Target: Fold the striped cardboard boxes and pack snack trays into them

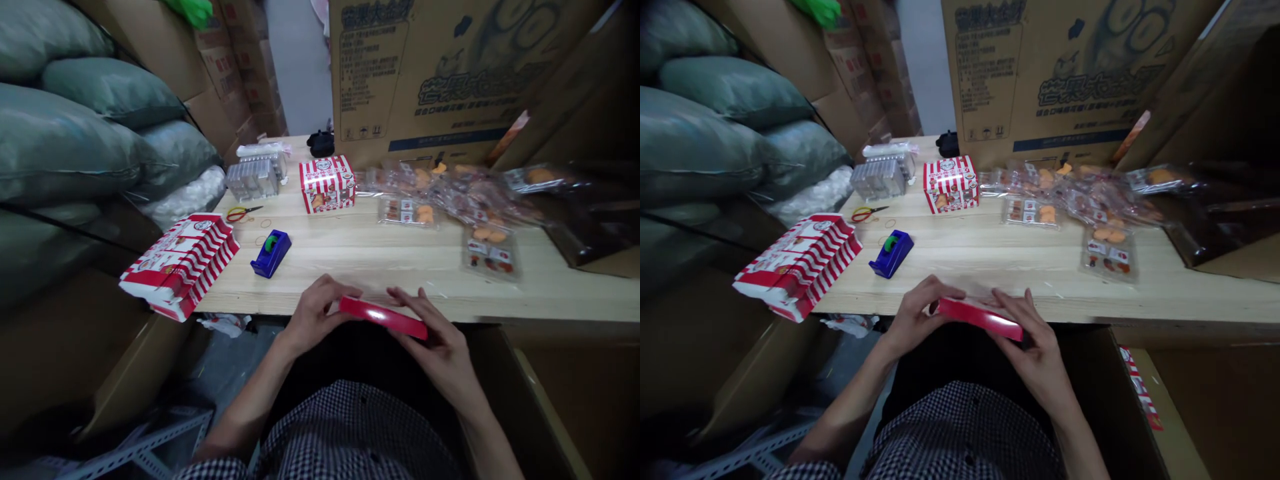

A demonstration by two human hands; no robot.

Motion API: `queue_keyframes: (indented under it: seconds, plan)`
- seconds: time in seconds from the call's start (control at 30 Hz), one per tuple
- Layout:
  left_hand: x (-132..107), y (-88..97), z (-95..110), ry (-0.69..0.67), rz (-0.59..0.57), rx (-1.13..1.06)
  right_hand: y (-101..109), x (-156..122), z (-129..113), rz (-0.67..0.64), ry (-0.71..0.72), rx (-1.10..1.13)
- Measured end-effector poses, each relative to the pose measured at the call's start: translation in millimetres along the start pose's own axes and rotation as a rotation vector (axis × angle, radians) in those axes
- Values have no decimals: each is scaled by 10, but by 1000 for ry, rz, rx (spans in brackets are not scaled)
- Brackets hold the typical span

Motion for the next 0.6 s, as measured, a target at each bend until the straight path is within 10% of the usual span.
queue_keyframes:
  seconds: [0.17,0.27,0.4,0.5,0.6]
  plan:
    - [-457,-143,248,-340,77,320,24,-528,352,223,-462,527]
    - [-648,-412,178,-405,80,381,-193,-671,284,150,-524,780]
    - [-709,-822,40,-408,11,284,-214,-684,251,374,-598,730]
    - [-695,-946,-40,-362,-28,242,203,-689,358,527,-628,670]
    - [-633,-780,-195,-200,111,295,1049,-894,468,781,-587,532]
Point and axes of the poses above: each hand's wrist, its own x-axis towards the middle knuckle, its own y-axis out of the back of the hand, z = x × y, the point moved 4 cm from there along x, towards the middle knuckle, and after that the axes turned 5 degrees about -x, right-handed, at the moved point
